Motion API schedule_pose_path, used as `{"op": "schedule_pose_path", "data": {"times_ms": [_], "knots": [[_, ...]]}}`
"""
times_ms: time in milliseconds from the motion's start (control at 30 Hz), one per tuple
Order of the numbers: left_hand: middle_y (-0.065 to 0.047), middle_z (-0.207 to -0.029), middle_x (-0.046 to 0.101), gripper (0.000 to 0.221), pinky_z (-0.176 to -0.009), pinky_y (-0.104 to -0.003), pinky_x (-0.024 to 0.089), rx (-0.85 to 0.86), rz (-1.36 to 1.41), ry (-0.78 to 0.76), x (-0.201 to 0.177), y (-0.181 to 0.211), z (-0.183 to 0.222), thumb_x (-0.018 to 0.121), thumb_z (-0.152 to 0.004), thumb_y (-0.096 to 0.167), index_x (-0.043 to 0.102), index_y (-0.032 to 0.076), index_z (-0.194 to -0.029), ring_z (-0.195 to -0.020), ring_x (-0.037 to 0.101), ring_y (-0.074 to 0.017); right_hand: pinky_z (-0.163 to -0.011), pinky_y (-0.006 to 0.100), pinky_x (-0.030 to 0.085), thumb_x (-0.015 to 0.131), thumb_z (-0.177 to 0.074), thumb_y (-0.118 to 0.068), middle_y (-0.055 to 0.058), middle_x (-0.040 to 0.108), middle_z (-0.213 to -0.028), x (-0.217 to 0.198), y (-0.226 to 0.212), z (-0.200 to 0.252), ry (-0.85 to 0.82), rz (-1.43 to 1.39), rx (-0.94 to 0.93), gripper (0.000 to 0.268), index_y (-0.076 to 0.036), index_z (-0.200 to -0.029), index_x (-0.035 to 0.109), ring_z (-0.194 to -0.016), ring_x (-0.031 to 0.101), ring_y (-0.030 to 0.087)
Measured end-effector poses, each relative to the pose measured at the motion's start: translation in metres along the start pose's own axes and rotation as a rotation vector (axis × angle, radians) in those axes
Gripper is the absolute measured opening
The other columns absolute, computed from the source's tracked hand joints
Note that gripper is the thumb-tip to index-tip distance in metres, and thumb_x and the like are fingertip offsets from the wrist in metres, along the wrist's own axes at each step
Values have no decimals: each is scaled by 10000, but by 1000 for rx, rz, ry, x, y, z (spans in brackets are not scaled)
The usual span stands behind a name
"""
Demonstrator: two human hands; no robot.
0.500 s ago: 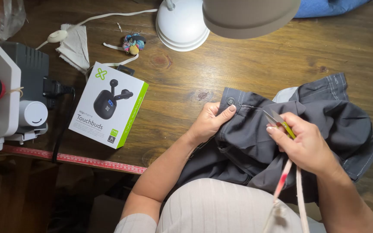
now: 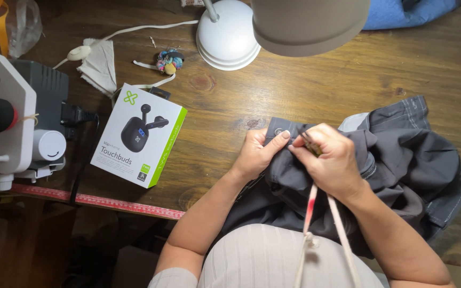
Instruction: Using a seam ripper to remove stitches from a pair of pants on a workbench
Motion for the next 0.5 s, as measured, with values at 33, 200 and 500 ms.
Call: {"op": "schedule_pose_path", "data": {"times_ms": [33,200,500], "knots": [[104,-830,600,201,-645,-194,462,2,2,-3,-2,1,-1,660,-1003,255,653,137,-841,-766,529,-13,-757,288,493,791,-895,-75,45,683,-860,-3,1,2,2,4,0,78,-60,-879,716,-768,636,167],[51,-842,654,128,-731,-257,511,99,-135,347,-48,4,-8,695,-973,185,645,135,-867,-780,569,-50,-769,389,518,661,-952,-338,22,684,-1034,-1,31,46,-395,287,147,197,-144,-983,651,-899,687,256],[-63,-968,743,382,-805,-312,601,-307,48,137,-13,6,24,797,-809,254,743,17,-1103,-861,697,-163,-766,270,490,554,-1165,-208,122,572,-657,-126,82,251,482,-14,658,299,27,-1049,697,-612,584,173]]}}
Point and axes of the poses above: each hand's wrist, its own z-axis away from the middle knuckle, its own x-axis out of the palm, y = z × x, the point moved 8 cm from there along -z, towards the middle knuckle
